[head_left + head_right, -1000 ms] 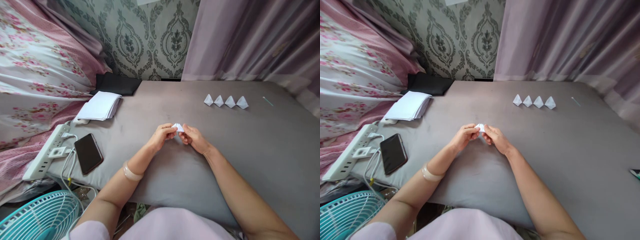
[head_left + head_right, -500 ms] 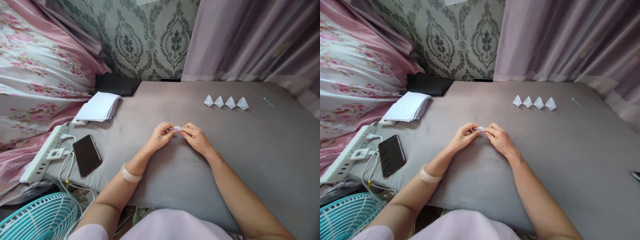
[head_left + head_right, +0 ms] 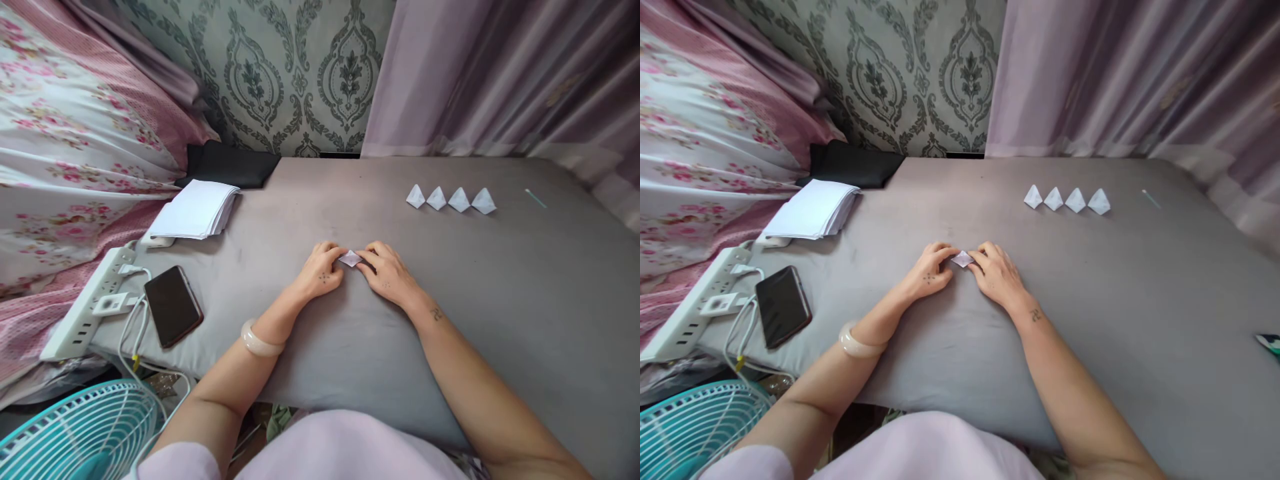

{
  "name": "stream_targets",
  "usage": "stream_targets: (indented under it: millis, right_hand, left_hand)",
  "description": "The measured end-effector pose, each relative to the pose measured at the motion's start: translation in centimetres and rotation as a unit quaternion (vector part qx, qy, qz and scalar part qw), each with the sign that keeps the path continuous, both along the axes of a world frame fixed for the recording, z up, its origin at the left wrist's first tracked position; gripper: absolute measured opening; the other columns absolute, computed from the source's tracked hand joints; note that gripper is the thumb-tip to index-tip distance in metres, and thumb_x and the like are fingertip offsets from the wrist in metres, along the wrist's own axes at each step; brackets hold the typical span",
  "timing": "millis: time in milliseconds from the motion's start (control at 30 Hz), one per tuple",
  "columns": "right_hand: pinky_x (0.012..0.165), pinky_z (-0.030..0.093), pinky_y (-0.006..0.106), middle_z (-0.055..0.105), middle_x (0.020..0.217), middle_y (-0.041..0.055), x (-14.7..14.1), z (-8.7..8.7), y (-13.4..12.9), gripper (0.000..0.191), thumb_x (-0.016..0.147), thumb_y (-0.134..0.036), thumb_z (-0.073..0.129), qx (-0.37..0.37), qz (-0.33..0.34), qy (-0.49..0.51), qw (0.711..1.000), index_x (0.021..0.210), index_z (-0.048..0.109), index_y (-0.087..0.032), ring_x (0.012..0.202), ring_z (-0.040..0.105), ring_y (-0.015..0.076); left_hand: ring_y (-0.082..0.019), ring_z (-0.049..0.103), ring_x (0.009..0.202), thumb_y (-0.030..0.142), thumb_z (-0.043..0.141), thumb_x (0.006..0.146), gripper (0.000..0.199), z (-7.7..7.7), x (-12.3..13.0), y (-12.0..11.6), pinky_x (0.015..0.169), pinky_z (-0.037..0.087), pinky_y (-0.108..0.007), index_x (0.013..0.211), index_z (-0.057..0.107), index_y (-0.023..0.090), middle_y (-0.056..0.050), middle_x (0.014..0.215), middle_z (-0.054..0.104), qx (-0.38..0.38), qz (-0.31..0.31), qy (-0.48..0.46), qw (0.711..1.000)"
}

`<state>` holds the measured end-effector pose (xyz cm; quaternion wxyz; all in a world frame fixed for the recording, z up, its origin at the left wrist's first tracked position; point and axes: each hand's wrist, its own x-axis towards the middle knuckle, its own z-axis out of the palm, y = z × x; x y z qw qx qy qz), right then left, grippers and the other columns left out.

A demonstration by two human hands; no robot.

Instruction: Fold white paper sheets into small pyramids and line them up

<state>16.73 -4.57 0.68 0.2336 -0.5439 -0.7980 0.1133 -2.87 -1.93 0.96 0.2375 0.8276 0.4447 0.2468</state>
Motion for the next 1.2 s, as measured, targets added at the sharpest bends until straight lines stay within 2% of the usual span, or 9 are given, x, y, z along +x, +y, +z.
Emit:
stream_targets:
  millis: [133, 367, 600, 767, 967, 1100, 1200]
  right_hand:
    - [0.09, 0.046, 0.04, 0.061, 0.108, 0.0093, -0.1, 0.5, -0.2, 0.029, 0.088, -0.03, 0.054, -0.008, -0.009, 0.033, 0.999, 0.114, 0.064, -0.024, 0.102, 0.057, 0.0251]
    - [0.085, 0.049, 0.033, 0.064, 0.106, 0.008, -1.0, 0.8, 0.0, 0.026, 0.09, -0.024, 0.049, 0.015, -0.009, 0.148, 0.989, 0.112, 0.064, -0.021, 0.098, 0.061, 0.0202]
    - [0.081, 0.048, 0.031, 0.066, 0.093, 0.0064, -1.1, -0.1, 0.6, 0.018, 0.091, -0.024, 0.051, 0.049, 0.011, 0.199, 0.979, 0.095, 0.068, -0.02, 0.087, 0.062, 0.0177]
    - [0.075, 0.047, 0.029, 0.066, 0.087, 0.0045, -1.0, -0.3, 0.9, 0.015, 0.089, -0.026, 0.054, 0.031, -0.001, 0.221, 0.975, 0.088, 0.068, -0.02, 0.081, 0.061, 0.0161]
    - [0.066, 0.045, 0.027, 0.065, 0.083, 0.0032, -1.3, -0.1, 0.9, 0.017, 0.086, -0.031, 0.054, -0.019, -0.038, 0.229, 0.972, 0.083, 0.066, -0.019, 0.068, 0.057, 0.0133]
    - [0.068, 0.046, 0.027, 0.067, 0.081, 0.0034, -1.2, 0.1, 0.8, 0.015, 0.083, -0.03, 0.054, -0.038, -0.076, 0.236, 0.968, 0.082, 0.064, -0.019, 0.069, 0.06, 0.014]
    - [0.066, 0.046, 0.027, 0.067, 0.076, 0.002, -1.0, 0.3, 0.8, 0.012, 0.081, -0.028, 0.054, -0.053, -0.098, 0.247, 0.963, 0.085, 0.062, -0.019, 0.066, 0.061, 0.014]
  left_hand:
    - [-0.023, 0.053, 0.105, 0.011, 0.052, 0.073, 0.044, 0.5, 0.1, -0.1, 0.094, 0.044, -0.036, 0.116, 0.063, 0.016, -0.011, 0.113, 0.06, -0.015, 0.008, -0.02, 1.0]
    - [-0.019, 0.057, 0.095, 0.018, 0.056, 0.083, 0.022, 0.2, 0.7, 0.3, 0.086, 0.047, -0.031, 0.102, 0.066, 0.017, -0.009, 0.102, 0.065, 0.008, 0.029, -0.072, 0.997]
    - [-0.018, 0.057, 0.091, 0.024, 0.061, 0.087, 0.01, -0.3, 1.2, 0.9, 0.081, 0.047, -0.03, 0.09, 0.066, 0.017, -0.007, 0.094, 0.066, 0.058, 0.014, -0.064, 0.996]
    - [-0.016, 0.058, 0.083, 0.023, 0.059, 0.088, 0.009, -0.3, 1.2, 1.0, 0.075, 0.048, -0.027, 0.086, 0.066, 0.017, -0.006, 0.087, 0.067, 0.052, -0.005, -0.072, 0.996]
    - [-0.015, 0.061, 0.078, 0.02, 0.062, 0.084, 0.007, -0.1, 1.1, 0.8, 0.074, 0.048, -0.026, 0.082, 0.067, 0.017, -0.004, 0.082, 0.069, -0.021, 0.018, -0.125, 0.992]
    - [-0.013, 0.062, 0.072, 0.024, 0.062, 0.081, 0.011, -0.1, 0.8, 0.8, 0.069, 0.048, -0.024, 0.08, 0.067, 0.015, -0.005, 0.078, 0.069, -0.114, 0.072, -0.182, 0.974]
    - [-0.012, 0.06, 0.067, 0.026, 0.063, 0.077, 0.012, 0.0, 0.5, 0.9, 0.062, 0.046, -0.022, 0.079, 0.065, 0.014, -0.003, 0.075, 0.067, -0.149, 0.121, -0.191, 0.963]
